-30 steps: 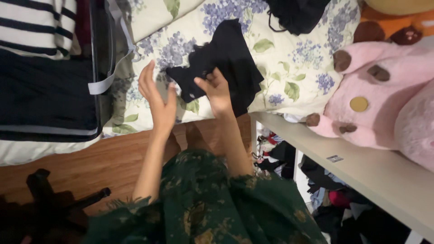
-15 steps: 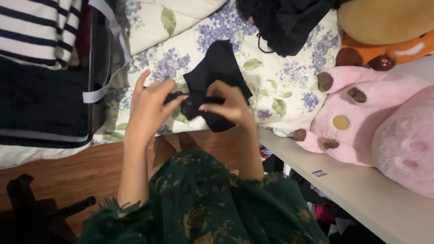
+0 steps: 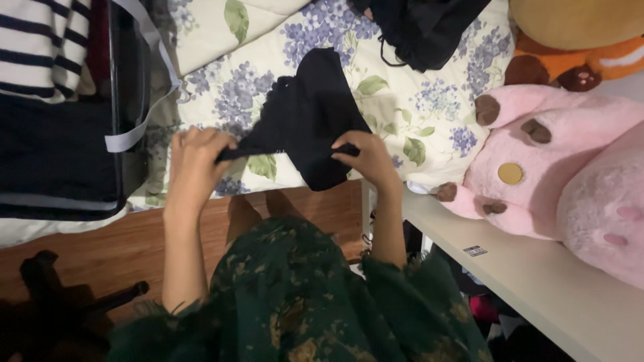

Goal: The person folds a light-colored striped shirt and a pair of black shorts on a bed and places them into an open suitcase.

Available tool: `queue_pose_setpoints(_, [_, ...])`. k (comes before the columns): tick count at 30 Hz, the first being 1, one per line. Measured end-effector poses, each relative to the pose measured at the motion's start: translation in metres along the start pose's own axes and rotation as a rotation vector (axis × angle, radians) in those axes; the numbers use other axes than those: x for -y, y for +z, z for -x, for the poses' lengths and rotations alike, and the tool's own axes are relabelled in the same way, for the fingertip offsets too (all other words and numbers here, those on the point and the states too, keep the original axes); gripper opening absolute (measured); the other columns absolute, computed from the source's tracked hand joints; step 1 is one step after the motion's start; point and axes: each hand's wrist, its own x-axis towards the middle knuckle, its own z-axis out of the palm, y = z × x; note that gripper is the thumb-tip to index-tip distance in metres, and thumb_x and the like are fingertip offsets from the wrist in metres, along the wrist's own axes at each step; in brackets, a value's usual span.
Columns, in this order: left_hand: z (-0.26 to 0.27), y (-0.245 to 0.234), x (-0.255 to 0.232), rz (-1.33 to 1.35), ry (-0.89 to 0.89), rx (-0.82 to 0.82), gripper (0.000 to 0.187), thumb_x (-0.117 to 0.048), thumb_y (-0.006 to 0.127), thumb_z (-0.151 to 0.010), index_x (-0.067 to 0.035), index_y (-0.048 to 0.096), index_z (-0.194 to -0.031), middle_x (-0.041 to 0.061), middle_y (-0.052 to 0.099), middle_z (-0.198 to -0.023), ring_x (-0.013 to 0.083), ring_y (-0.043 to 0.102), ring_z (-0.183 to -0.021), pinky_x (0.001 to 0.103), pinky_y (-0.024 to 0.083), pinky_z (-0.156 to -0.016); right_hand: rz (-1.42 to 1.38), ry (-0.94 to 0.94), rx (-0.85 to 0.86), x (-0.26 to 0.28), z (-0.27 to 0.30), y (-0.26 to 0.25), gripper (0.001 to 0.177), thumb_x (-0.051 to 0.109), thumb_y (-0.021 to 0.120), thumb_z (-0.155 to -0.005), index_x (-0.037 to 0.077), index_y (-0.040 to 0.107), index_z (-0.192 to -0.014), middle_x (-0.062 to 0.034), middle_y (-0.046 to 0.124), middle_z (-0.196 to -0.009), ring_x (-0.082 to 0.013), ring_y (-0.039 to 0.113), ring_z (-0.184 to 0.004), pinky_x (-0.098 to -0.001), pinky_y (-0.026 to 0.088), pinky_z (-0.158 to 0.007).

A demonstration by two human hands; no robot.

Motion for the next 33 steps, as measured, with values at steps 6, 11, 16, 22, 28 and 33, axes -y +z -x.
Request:
queue_pose_setpoints(6, [0.01,0.06,0.047,0.439,-0.24,-0.007,0.035,-0.019,0.089,-0.078,-0.003,0.065,-0.098,0.01,0.069,-0.103,0.0255,0.062,-0.101,0.038,0.049,-0.091,-0.155,0.066,-0.07,-0.035,0.006,0.021,0.03,0.01,0.087,-0.081,0.002,0.069,-0.104,-0.0066,0.074,-0.102,-0.0192,0.072,-0.099,-0.0305,0.054,-0.09])
queue_pose_setpoints(11, [-0.032,0.093,0.073,0.714,-0.461,-0.237,0.025,-0.018,0.081,-0.094,-0.003,0.066,-0.109,0.009,0.069,-0.103,0.0138,0.062,-0.096,0.029,0.051,-0.089,-0.301,0.002,-0.354,-0.058,-0.046,0.035,0.035,0.004,0.086,-0.087,0.002,0.065,-0.115,-0.0104,0.07,-0.115,-0.0221,0.068,-0.109,-0.032,0.054,-0.097])
queue_pose_setpoints(16, [-0.06,0.108,0.068,0.431,-0.222,-0.393,0.053,-0.011,0.074,-0.104,0.002,0.046,-0.148,0.027,0.05,-0.146,0.0359,0.046,-0.138,0.043,0.036,-0.118,-0.078,-0.021,-0.475,-0.064,-0.085,0.045,0.05,0.0,0.085,-0.085,0.005,0.06,-0.129,-0.0123,0.067,-0.126,-0.0263,0.066,-0.12,-0.0354,0.052,-0.105])
queue_pose_setpoints(22, [-0.054,0.129,0.016,0.207,0.034,-0.007,0.099,-0.019,0.081,-0.08,0.005,0.022,-0.156,0.026,0.029,-0.16,0.0423,0.023,-0.152,0.054,0.013,-0.126,0.277,-0.063,-0.332,-0.034,-0.061,0.051,0.08,0.01,0.083,-0.082,0.012,0.043,-0.151,-0.0176,0.034,-0.16,-0.0377,0.034,-0.15,-0.0541,0.026,-0.122])
queue_pose_setpoints(28, [-0.057,0.174,-0.008,0.068,0.003,-0.026,0.095,-0.006,0.071,-0.086,-0.002,0.018,-0.165,0.024,0.016,-0.171,0.0444,0.022,-0.158,0.052,0.02,-0.129,0.468,-0.077,-0.177,-0.024,-0.042,0.096,0.103,0.02,0.077,-0.079,0.01,0.021,-0.165,-0.022,0.016,-0.172,-0.0386,0.018,-0.161,-0.07,0.001,-0.125])
queue_pose_setpoints(33, [-0.066,0.181,-0.007,0.005,-0.033,0.05,0.084,-0.015,0.064,-0.097,-0.017,0.02,-0.168,0.022,0.012,-0.174,0.0451,0.018,-0.158,0.053,0.019,-0.128,0.455,0.041,-0.323,-0.057,-0.057,0.131,0.099,0.031,0.068,-0.085,0.001,0.013,-0.163,-0.0268,0.012,-0.169,-0.0433,0.017,-0.158,-0.0701,0.002,-0.123])
